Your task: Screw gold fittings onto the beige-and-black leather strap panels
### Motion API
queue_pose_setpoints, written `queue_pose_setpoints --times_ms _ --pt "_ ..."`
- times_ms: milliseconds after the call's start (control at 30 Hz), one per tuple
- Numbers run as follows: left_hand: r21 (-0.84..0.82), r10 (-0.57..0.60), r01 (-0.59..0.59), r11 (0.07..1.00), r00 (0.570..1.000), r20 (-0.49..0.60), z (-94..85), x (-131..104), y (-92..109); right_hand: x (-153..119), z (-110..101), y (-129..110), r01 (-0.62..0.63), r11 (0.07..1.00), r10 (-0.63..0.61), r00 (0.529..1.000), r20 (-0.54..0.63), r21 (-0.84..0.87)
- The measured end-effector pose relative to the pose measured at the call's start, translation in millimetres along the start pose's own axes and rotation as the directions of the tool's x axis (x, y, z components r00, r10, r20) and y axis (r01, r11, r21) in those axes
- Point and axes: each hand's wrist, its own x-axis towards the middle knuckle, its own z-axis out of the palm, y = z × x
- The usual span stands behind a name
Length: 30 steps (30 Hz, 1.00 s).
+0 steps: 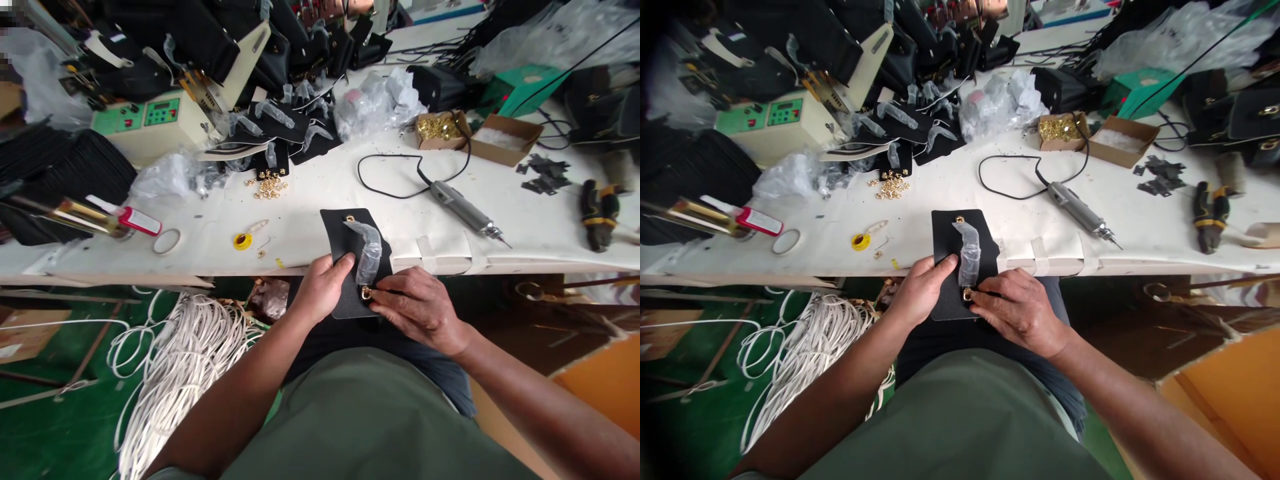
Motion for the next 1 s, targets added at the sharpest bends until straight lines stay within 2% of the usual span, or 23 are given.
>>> queue_pose_setpoints --times_ms 67,167,200,267,367,433,500,567,633,667,767,900,1000 --pt "-0.012 0.010 -0.010 1.000 1.000 -0.002 0.2 -0.2 1.2 -3.3 -0.8 -4.8 -0.044 0.999 0.045 0.997 -0.057 0.011" --pt "-0.062 0.010 -0.011 0.998 1.000 -0.016 1.8 -2.0 3.0 -10.2 0.4 -11.4 -0.219 0.974 0.227 0.959 -0.171 0.064" --pt "-0.091 0.003 -0.005 0.996 1.000 -0.016 2.7 -2.7 3.2 -12.7 1.8 -12.8 -0.298 0.950 0.311 0.927 -0.209 0.090" --pt "-0.156 -0.017 0.016 0.988 1.000 -0.007 4.9 -3.6 3.1 -16.8 5.6 -14.5 -0.452 0.874 0.485 0.836 -0.258 0.178" --pt "-0.231 -0.037 0.039 0.972 0.999 0.014 8.5 -3.1 3.2 -19.1 10.1 -15.9 -0.607 0.693 0.698 0.700 -0.153 0.388" --pt "-0.253 -0.030 0.034 0.967 0.999 0.021 10.9 -1.9 4.5 -18.0 9.7 -19.2 -0.627 0.637 0.736 0.668 -0.112 0.449" --pt "-0.247 0.000 0.003 0.969 1.000 0.011 13.1 -0.7 6.5 -15.4 6.1 -25.9 -0.574 0.736 0.665 0.712 -0.226 0.360" --pt "-0.221 0.045 -0.047 0.974 0.999 -0.013 14.8 -0.6 8.7 -11.6 1.0 -35.1 -0.471 0.866 0.500 0.794 -0.345 0.170" --pt "-0.187 0.085 -0.090 0.978 0.996 -0.037 16.0 -2.3 11.0 -6.4 -3.0 -43.8 -0.381 0.924 0.370 0.865 -0.339 0.036" --pt "-0.164 0.101 -0.107 0.981 0.994 -0.046 16.4 -4.0 12.2 -3.3 -3.9 -46.9 -0.361 0.933 0.345 0.884 -0.314 0.008" --pt "-0.053 0.142 -0.146 0.988 0.987 -0.068 16.2 -11.0 16.7 6.6 -1.0 -50.3 -0.373 0.928 0.355 0.894 -0.272 -0.015" --pt "0.110 0.189 -0.177 0.978 0.975 -0.115 13.5 -19.7 24.4 17.3 10.1 -47.6 -0.441 0.897 0.424 0.862 -0.279 0.003" --pt "0.187 0.179 -0.143 0.972 0.965 -0.191 7.5 -23.7 27.7 20.0 14.4 -47.6 -0.475 0.876 0.479 0.832 -0.282 0.085"
